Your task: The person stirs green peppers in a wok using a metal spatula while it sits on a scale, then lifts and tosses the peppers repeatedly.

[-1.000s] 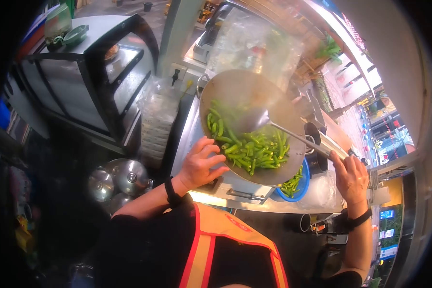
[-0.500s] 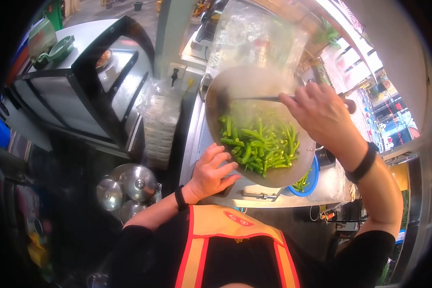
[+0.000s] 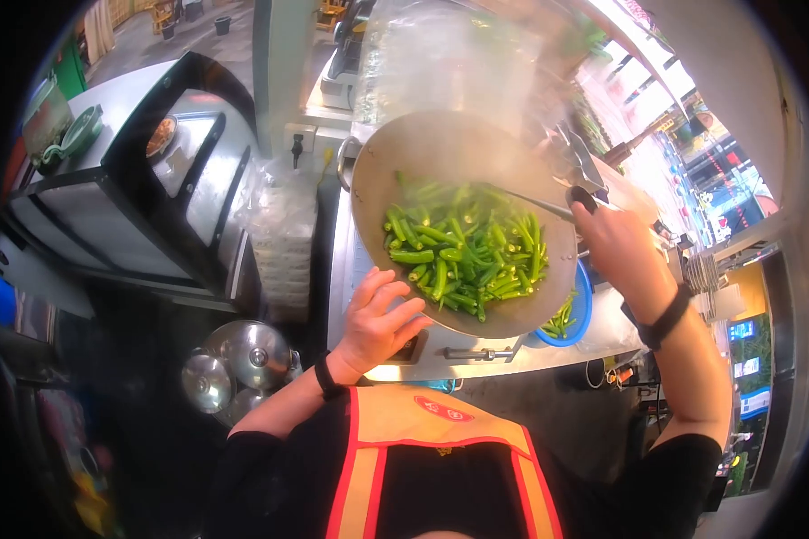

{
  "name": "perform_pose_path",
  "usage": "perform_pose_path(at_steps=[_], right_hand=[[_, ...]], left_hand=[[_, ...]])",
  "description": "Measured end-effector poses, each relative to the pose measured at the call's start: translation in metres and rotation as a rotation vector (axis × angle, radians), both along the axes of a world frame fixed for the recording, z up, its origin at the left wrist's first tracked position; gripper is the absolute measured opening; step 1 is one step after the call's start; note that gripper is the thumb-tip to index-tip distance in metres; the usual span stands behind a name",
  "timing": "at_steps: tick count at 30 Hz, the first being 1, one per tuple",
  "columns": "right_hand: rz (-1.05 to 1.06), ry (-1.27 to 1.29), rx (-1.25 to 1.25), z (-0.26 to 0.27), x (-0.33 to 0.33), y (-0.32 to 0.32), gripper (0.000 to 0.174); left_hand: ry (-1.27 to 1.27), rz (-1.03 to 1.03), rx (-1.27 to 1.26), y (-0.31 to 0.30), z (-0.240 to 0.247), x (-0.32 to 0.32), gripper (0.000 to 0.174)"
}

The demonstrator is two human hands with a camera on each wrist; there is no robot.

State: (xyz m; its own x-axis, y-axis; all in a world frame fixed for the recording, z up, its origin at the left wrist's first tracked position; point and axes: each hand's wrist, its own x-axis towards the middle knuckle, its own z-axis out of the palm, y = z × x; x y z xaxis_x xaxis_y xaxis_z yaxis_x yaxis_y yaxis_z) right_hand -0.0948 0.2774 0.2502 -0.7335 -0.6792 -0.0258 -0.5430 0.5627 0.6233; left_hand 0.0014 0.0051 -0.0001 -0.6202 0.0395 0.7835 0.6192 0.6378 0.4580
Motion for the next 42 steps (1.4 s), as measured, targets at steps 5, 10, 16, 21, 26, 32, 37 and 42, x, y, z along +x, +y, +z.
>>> perform_pose_path(at_steps=[5, 10, 16, 21, 26, 32, 37, 42], right_hand=[[-0.191, 0.04, 0.021, 0.007, 0.075, 0.034, 0.041], [-0.318, 0.032, -0.047, 0.008, 0.145, 0.055, 0.048], [-0.486, 0.039, -0.238, 0.0, 0.203, 0.077, 0.047], [-0.454, 0.119, -0.299, 0.019, 0.249, 0.078, 0.043], [-0.465, 0.041, -0.19, 0.031, 0.266, 0.055, 0.044], [-0.464, -0.125, -0.201, -0.019, 0.228, 0.046, 0.056], [-0.484, -0.11, -0.293, -0.086, 0.188, 0.039, 0.049], [-0.54, -0.265, -0.406, -0.099, 0.181, 0.033, 0.07]], left_hand=[[0.022, 0.014, -0.022, 0.002, 0.003, 0.0, 0.028], [0.007, 0.025, -0.013, 0.005, 0.002, 0.002, 0.029], [0.006, 0.027, -0.04, 0.005, 0.007, 0.004, 0.031], [-0.006, 0.049, -0.04, 0.007, 0.006, 0.005, 0.032], [-0.026, 0.07, -0.027, 0.01, 0.007, 0.006, 0.03], [-0.033, 0.068, -0.037, 0.009, 0.011, 0.006, 0.027], [-0.03, 0.067, -0.047, 0.009, 0.012, 0.006, 0.028], [-0.077, 0.038, -0.095, 0.005, 0.008, 0.007, 0.033]])
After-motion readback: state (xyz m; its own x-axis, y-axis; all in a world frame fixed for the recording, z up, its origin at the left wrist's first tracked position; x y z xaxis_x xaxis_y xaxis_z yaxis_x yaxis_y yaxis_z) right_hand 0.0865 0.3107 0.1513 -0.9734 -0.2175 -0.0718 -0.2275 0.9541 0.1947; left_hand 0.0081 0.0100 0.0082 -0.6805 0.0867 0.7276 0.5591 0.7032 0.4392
